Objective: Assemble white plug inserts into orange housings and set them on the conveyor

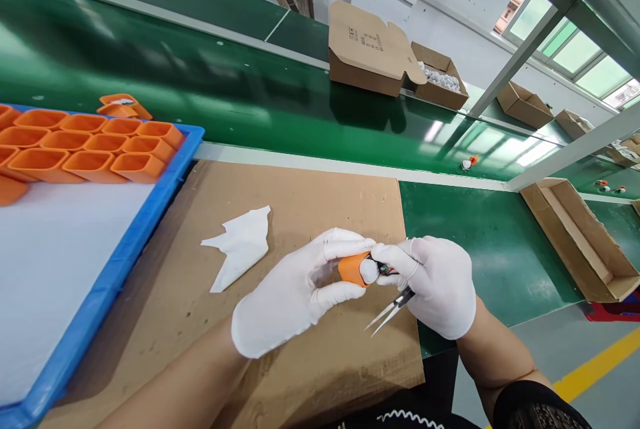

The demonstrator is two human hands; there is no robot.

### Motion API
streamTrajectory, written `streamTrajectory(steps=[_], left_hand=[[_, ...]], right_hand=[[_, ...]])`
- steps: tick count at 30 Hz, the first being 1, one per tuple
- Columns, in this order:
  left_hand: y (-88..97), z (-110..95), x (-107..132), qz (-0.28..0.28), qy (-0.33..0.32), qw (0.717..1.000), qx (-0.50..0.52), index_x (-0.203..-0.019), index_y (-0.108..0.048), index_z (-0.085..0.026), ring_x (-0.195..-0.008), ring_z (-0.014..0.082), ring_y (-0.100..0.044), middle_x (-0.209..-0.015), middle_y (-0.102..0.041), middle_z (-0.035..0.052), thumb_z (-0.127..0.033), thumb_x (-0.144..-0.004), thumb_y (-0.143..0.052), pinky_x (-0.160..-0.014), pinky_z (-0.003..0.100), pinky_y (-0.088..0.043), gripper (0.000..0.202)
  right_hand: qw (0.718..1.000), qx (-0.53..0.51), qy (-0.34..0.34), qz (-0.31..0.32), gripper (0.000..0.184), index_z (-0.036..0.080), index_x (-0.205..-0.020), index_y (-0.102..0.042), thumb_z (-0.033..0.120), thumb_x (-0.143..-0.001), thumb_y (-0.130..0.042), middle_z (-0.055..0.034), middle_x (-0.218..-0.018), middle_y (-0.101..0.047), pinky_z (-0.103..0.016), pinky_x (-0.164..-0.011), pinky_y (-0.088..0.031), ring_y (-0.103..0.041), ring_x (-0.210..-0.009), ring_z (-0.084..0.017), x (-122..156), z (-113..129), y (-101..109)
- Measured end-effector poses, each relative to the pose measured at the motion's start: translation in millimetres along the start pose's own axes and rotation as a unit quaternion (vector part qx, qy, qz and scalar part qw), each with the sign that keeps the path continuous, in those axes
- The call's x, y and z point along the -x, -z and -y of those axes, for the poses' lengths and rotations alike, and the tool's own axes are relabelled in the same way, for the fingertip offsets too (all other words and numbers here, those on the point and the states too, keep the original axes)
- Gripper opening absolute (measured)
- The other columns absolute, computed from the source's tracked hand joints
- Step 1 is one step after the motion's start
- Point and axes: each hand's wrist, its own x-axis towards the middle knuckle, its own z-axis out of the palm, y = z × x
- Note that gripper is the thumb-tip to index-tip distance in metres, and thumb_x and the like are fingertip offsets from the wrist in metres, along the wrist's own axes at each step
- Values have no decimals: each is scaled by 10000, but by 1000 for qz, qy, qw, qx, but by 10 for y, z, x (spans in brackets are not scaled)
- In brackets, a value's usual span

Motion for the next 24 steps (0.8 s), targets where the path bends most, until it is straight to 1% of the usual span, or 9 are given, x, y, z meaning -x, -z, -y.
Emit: streamTrajectory(steps=[4,10,11,13,16,18,20,22,24], left_hand=[[-14,9,9,4,-3,1000,12,-1131,-721,-323,-1033,244,-693,-1170,-694,75,-335,-850,-739,-891,371,-614,282],[-46,26,27,-1,26,1000,11,-1118,-745,-336,-982,226,-687,-1128,-698,64,-321,-828,-754,-868,348,-611,290],[-53,29,27,-5,33,999,14,-1107,-750,-330,-970,228,-686,-1123,-699,66,-330,-820,-761,-857,348,-613,288],[-69,38,24,-21,45,998,26,-1086,-755,-314,-950,228,-684,-1105,-702,66,-353,-805,-769,-829,340,-616,284],[-89,48,9,-55,64,996,43,-1046,-752,-283,-932,217,-679,-1080,-702,61,-351,-786,-774,-814,323,-612,270],[-93,41,-10,-68,68,994,53,-1012,-748,-255,-910,210,-678,-1054,-704,64,-325,-766,-782,-806,320,-607,258],[-92,21,-33,-62,71,993,70,-1002,-747,-233,-871,206,-679,-1019,-710,72,-289,-749,-787,-783,323,-606,262],[-90,-2,-52,-45,82,991,93,-1006,-752,-228,-854,202,-684,-1006,-715,74,-251,-736,-785,-783,331,-607,273],[-90,-13,-63,-41,92,988,119,-1013,-756,-238,-879,208,-694,-1029,-720,72,-234,-721,-791,-812,345,-609,294]], right_hand=[[1000,20,-2,13,296,275,-1067,-714,136,-922,-496,28,-690,-652,-323,-501,-232,-455,-540,-150,-19,19,25],[997,50,-12,61,209,283,-911,-699,109,-826,-619,45,-647,-606,-320,-482,-187,-400,-523,-146,-43,53,37],[996,50,-13,67,236,291,-934,-699,103,-808,-631,46,-659,-609,-315,-480,-193,-413,-534,-146,-43,59,33],[995,26,-19,92,359,306,-1080,-686,110,-783,-638,41,-781,-659,-297,-478,-241,-482,-603,-148,-44,63,18],[990,-56,-37,124,475,289,-1296,-610,168,-837,-611,-12,-1100,-667,-260,-563,-405,-591,-813,-164,-53,28,-17],[983,-141,-35,114,434,286,-1344,-588,192,-922,-551,-45,-1215,-621,-271,-730,-504,-610,-976,-178,-62,-32,-44],[963,-252,-19,96,406,294,-1381,-568,215,-990,-494,-58,-1268,-595,-309,-904,-520,-591,-1115,-179,-66,-108,-69],[928,-362,4,87,418,277,-1412,-548,345,-1000,-551,-79,-1310,-575,-354,-1004,-500,-573,-1192,-192,-62,-176,-90],[899,-432,9,72,609,250,-1432,-537,528,-908,-675,-102,-1327,-561,-393,-1034,-490,-580,-1202,-219,-48,-212,-111]])
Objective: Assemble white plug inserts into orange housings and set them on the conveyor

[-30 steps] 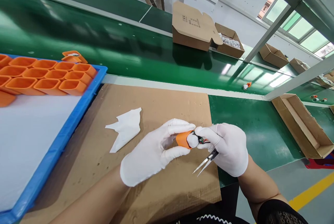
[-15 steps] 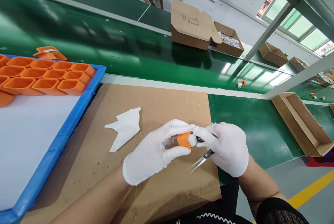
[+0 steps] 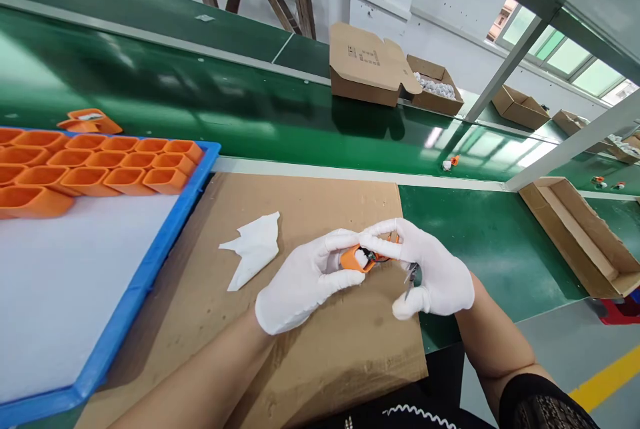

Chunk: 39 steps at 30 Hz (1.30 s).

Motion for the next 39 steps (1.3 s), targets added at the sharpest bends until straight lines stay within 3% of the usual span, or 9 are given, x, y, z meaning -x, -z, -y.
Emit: streamTrajectory(steps=[3,7,11,15,18,23,29,34,39], left_hand=[[11,25,1,-16,4,1000,12,-1034,-751,-248,-968,236,-702,-1135,-716,84,-252,-702,-817,-859,371,-609,339],[59,87,9,-7,-58,998,-30,-1060,-748,-272,-1012,246,-687,-1145,-724,86,-279,-745,-817,-910,413,-594,323],[91,99,16,10,-161,981,-107,-1101,-758,-343,-1252,292,-582,-1074,-769,51,-303,-788,-815,-1074,515,-490,320],[94,87,28,53,-178,972,-142,-1076,-780,-341,-1322,325,-553,-1016,-789,41,-319,-807,-803,-1100,561,-469,271],[99,106,26,53,-192,971,-134,-1126,-764,-374,-1276,303,-601,-1010,-794,19,-270,-794,-817,-1084,529,-499,353],[70,124,10,31,-233,964,-121,-1151,-748,-405,-1124,261,-690,-1045,-792,7,-301,-774,-839,-1149,548,-433,402],[-38,86,58,-80,-157,968,-178,-1195,-725,-259,-1147,266,-685,-1211,-743,70,-374,-806,-788,-1033,454,-562,410],[-95,188,82,-147,-222,924,-275,-1269,-670,-245,-1119,237,-703,-1172,-761,54,-363,-825,-763,-1027,406,-566,469],[-146,164,121,-136,-183,931,-284,-1318,-642,-269,-1202,214,-672,-1283,-716,32,-288,-844,-741,-1047,318,-549,484]], right_hand=[[996,-24,-39,-75,730,224,-1400,-569,563,-792,-788,-107,-1256,-601,-416,-1021,-495,-608,-1143,-228,14,-12,-37],[966,-51,-194,-163,328,181,-1041,-718,354,-774,-798,-64,-1016,-708,-355,-853,-547,-662,-880,-179,-24,35,-110],[934,-192,-291,-80,216,164,-918,-727,307,-757,-745,-19,-858,-718,-276,-707,-520,-625,-720,-133,-100,65,-123],[900,-305,-310,1,235,146,-770,-725,363,-713,-794,28,-654,-622,-224,-534,-397,-477,-567,-90,-116,-5,-153],[890,-327,-316,-26,282,137,-726,-723,383,-668,-848,31,-618,-589,-224,-495,-298,-390,-540,-73,-92,-47,-215],[882,-337,-323,-58,342,148,-682,-705,430,-620,-889,18,-627,-604,-247,-546,-323,-404,-567,-86,-90,-42,-278],[802,-463,-368,-85,445,135,-674,-653,519,-611,-869,12,-588,-551,-227,-493,-260,-367,-494,-61,-126,-191,-337],[715,-557,-421,-34,269,163,-675,-527,289,-712,-762,70,-510,-440,-220,-457,-130,-168,-409,-26,-118,-321,-510],[675,-582,-452,39,138,192,-688,-476,161,-758,-592,86,-475,-318,-214,-460,-174,-153,-406,-61,-117,-411,-673]])
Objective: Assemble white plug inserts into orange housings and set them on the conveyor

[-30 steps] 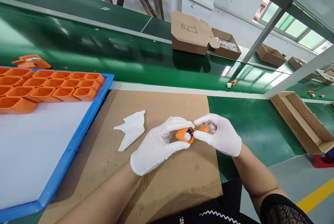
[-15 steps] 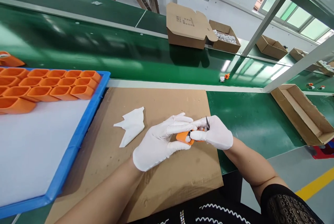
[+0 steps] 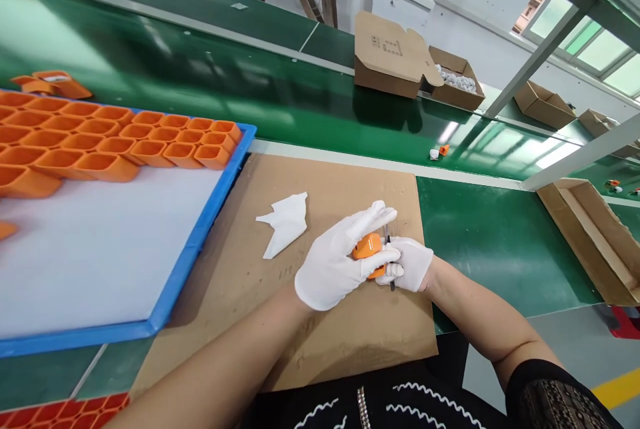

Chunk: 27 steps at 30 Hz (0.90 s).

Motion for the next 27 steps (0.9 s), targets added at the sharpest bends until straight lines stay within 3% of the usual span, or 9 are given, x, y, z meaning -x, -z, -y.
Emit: streamTrajectory(steps=[4,8,11,15,18,21,25,27], left_hand=[[39,-68,33,37,24,999,-13,-1369,-611,-293,-1221,238,-659,-1312,-699,34,-288,-834,-754,-1033,342,-556,553],[42,-54,59,30,-17,999,-33,-1480,-488,-317,-1135,239,-698,-1273,-719,49,-323,-865,-735,-950,350,-593,662],[27,10,13,5,-85,993,-77,-1533,-396,-303,-1146,251,-690,-1331,-684,84,-339,-905,-702,-946,378,-593,699],[-4,104,-85,-16,-218,966,-140,-1553,-313,-268,-1257,282,-631,-1427,-601,150,-305,-953,-635,-980,438,-576,682],[-20,134,-111,-77,-226,955,-174,-1569,-247,-253,-1355,307,-546,-1468,-551,181,-299,-925,-674,-1011,457,-555,774],[-11,150,-108,-95,-202,955,-198,-1489,-387,-256,-1218,291,-644,-1317,-668,138,-316,-922,-675,-969,438,-566,639],[-2,166,-98,-38,-173,963,-204,-1294,-579,-246,-935,252,-729,-1073,-760,77,-325,-946,-631,-839,393,-586,360],[-19,161,-82,-35,-154,968,-193,-1259,-606,-253,-927,247,-734,-1082,-765,70,-329,-939,-640,-839,387,-586,331]], right_hand=[[1000,0,-17,-4,71,194,-726,-532,223,-768,-582,44,-536,-409,-220,-460,-182,-211,-429,-78,-97,-61,28],[999,18,-2,-35,145,191,-691,-561,276,-714,-676,33,-548,-437,-227,-452,-198,-262,-445,-82,-79,-66,-7],[994,30,62,-88,265,180,-694,-589,315,-647,-812,45,-562,-456,-216,-472,-247,-338,-494,-77,13,-8,-80],[966,67,155,-197,433,171,-669,-617,520,-621,-869,30,-563,-533,-236,-513,-357,-451,-536,-92,114,82,-197],[939,87,215,-254,449,152,-874,-740,504,-624,-862,-2,-689,-658,-250,-565,-428,-518,-593,-106,145,96,-256],[905,148,273,-291,362,176,-983,-780,449,-744,-767,-28,-850,-733,-269,-659,-491,-600,-707,-136,170,70,-249],[820,327,321,-342,232,250,-978,-805,322,-787,-695,-21,-960,-764,-352,-862,-540,-680,-877,-200,223,66,-192],[827,335,303,-335,252,260,-996,-804,293,-771,-696,-26,-1027,-768,-380,-945,-536,-699,-957,-219,259,104,-189]])
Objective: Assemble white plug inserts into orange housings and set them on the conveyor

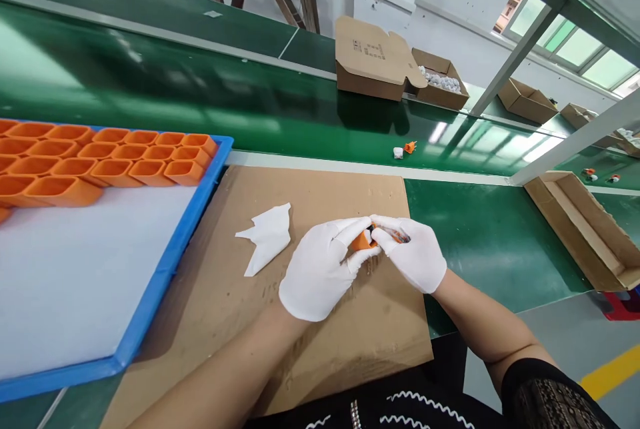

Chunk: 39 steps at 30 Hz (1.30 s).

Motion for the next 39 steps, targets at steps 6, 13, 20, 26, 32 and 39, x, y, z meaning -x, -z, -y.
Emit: streamTrajectory(steps=[6,13,20,26,32,39], left_hand=[[-13,-17,32,-33,151,987,52,-1199,-650,-254,-1093,267,-698,-1185,-737,82,-320,-905,-657,-973,440,-569,302],[190,-24,-117,113,310,812,481,-1137,-679,-223,-1169,333,-669,-1384,-627,159,-601,-823,-710,-955,515,-597,492],[246,4,-132,144,332,764,534,-1112,-711,-253,-1023,309,-723,-1205,-731,119,-672,-749,-744,-926,505,-614,556],[308,29,-156,196,303,782,509,-1089,-738,-264,-978,307,-729,-1177,-738,122,-692,-793,-681,-841,489,-635,524],[379,-27,-170,209,218,848,437,-1142,-727,-326,-1177,344,-678,-1331,-675,121,-665,-869,-601,-871,535,-627,452],[226,-37,-100,100,274,910,296,-1166,-703,-253,-1022,298,-740,-1163,-756,100,-480,-804,-752,-888,490,-628,430]], right_hand=[[989,-117,-26,-82,242,182,-887,-808,303,-694,-725,-45,-802,-769,-373,-823,-573,-691,-736,-192,-23,226,163],[977,-193,-47,-75,342,161,-931,-810,358,-653,-786,-40,-692,-724,-345,-705,-530,-623,-648,-162,-66,212,231],[978,87,186,-17,385,267,-1118,-773,265,-734,-798,-57,-1057,-701,-370,-912,-532,-654,-999,-211,-59,59,227],[950,145,272,52,333,265,-1130,-753,175,-810,-758,-39,-1025,-727,-321,-819,-566,-681,-882,-175,-78,-7,342],[930,204,303,-45,424,281,-1202,-701,67,-854,-589,-36,-1051,-727,-319,-823,-568,-683,-953,-181,-57,11,450],[877,246,400,-105,407,281,-1299,-624,88,-945,-565,-51,-1010,-739,-275,-699,-534,-693,-859,-161,154,131,439]])
